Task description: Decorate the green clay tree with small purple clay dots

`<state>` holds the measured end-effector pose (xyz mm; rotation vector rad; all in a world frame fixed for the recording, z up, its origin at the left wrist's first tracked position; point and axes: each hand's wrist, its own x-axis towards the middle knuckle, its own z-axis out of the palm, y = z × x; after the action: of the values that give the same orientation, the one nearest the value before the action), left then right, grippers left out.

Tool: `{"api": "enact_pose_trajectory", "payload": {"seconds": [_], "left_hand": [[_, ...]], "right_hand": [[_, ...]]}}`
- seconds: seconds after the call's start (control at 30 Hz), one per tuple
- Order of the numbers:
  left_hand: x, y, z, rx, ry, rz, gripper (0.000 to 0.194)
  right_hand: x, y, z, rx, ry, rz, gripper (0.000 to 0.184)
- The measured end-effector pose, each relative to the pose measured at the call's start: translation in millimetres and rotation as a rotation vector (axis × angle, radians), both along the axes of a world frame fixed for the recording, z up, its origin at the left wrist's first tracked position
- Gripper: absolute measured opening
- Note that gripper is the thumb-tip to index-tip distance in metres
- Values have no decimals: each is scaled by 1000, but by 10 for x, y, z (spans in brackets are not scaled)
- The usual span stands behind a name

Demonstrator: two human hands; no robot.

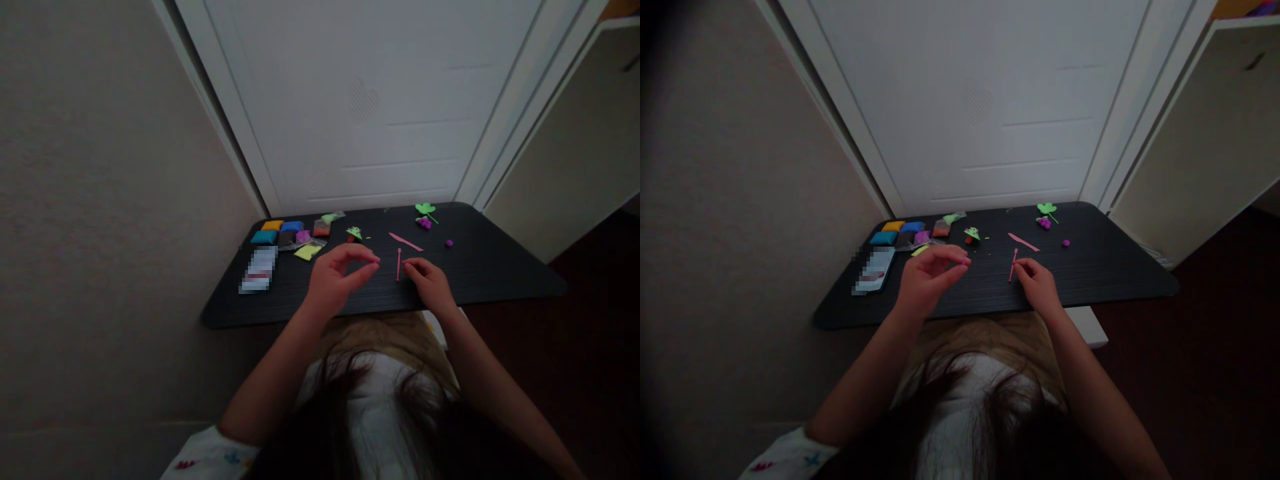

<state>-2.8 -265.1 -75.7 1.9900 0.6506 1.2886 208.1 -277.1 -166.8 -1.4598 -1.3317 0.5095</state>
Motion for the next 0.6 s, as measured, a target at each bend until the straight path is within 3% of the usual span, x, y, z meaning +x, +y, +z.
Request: {"api": "enact_pose_trajectory", "payload": {"seconds": [0.07, 0.17, 0.3, 0.6], "left_hand": [[5, -193, 182, 13, -197, -132, 11], [6, -415, 334, 43, -299, -200, 22], [3, -618, 378, 57, -292, -189, 38], [-36, -798, 453, 64, -219, -176, 33]], "right_hand": [[-4, -12, 14, -3, -1, 2, 26], [-13, -25, 37, -1, -10, 1, 26], [-20, -34, 52, 3, -23, -5, 26], [-30, -48, 67, -1, -28, -10, 28]]}}
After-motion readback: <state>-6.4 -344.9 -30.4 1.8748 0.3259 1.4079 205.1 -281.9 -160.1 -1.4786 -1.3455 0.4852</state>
